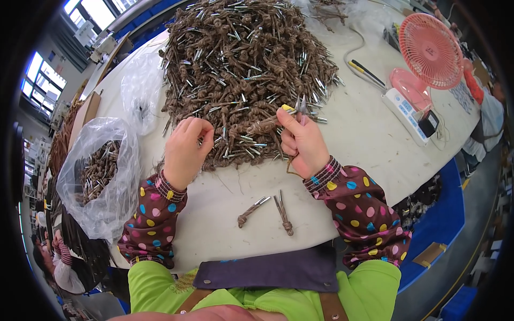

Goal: The person is assembling small mechanical or industrial components by sliding metal pins through fibrous or leather-like loops.

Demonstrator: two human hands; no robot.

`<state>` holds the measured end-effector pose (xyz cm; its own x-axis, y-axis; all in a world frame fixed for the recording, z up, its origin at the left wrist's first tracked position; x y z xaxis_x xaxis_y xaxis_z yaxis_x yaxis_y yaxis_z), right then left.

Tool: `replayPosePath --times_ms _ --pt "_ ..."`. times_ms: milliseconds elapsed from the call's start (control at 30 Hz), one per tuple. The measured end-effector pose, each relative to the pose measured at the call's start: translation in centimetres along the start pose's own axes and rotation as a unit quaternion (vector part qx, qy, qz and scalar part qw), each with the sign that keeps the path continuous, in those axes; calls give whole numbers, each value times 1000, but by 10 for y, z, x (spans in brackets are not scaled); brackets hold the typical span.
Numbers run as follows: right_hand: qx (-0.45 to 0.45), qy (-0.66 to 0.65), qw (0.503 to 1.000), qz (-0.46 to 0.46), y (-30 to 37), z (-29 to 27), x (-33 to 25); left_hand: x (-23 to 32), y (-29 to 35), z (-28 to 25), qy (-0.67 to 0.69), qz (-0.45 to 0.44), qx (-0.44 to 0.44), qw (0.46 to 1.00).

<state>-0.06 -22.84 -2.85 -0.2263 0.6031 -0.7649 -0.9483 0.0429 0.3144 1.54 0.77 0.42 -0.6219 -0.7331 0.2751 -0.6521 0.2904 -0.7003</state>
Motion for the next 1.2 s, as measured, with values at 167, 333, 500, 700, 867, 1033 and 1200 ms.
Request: replayPosePath --times_ms 167,333,500,700,867,1033,1200 --pt "-18 30 999 24 8 5 5 38 7 12 274 -134 -98 947" --pt "-19 108 992 -66 18 17 6 27 16 21 481 -276 -158 817" --pt "-53 292 892 -340 20 15 5 17 19 28 454 -271 -135 838" --pt "8 385 847 -368 12 8 -27 26 30 20 251 -121 -151 948" --pt "-144 333 920 -148 14 6 -11 17 60 16 127 239 -203 941" --pt "-318 509 784 -160 32 14 0 -23 72 -24 121 139 -219 958" --pt "-121 554 763 -310 9 3 -14 -5 36 -17 58 5 -74 996"
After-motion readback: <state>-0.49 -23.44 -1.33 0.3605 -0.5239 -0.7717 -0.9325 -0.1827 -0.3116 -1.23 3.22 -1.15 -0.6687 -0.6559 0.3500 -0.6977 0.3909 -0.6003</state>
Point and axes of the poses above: each hand's wrist, its own y-axis away from the middle knuckle, its own z-axis out of the palm, x = y × z, the point moved 1 cm from there along -y, towards the middle knuckle, and after that the axes turned 9 degrees about x, right-handed, at the moved point
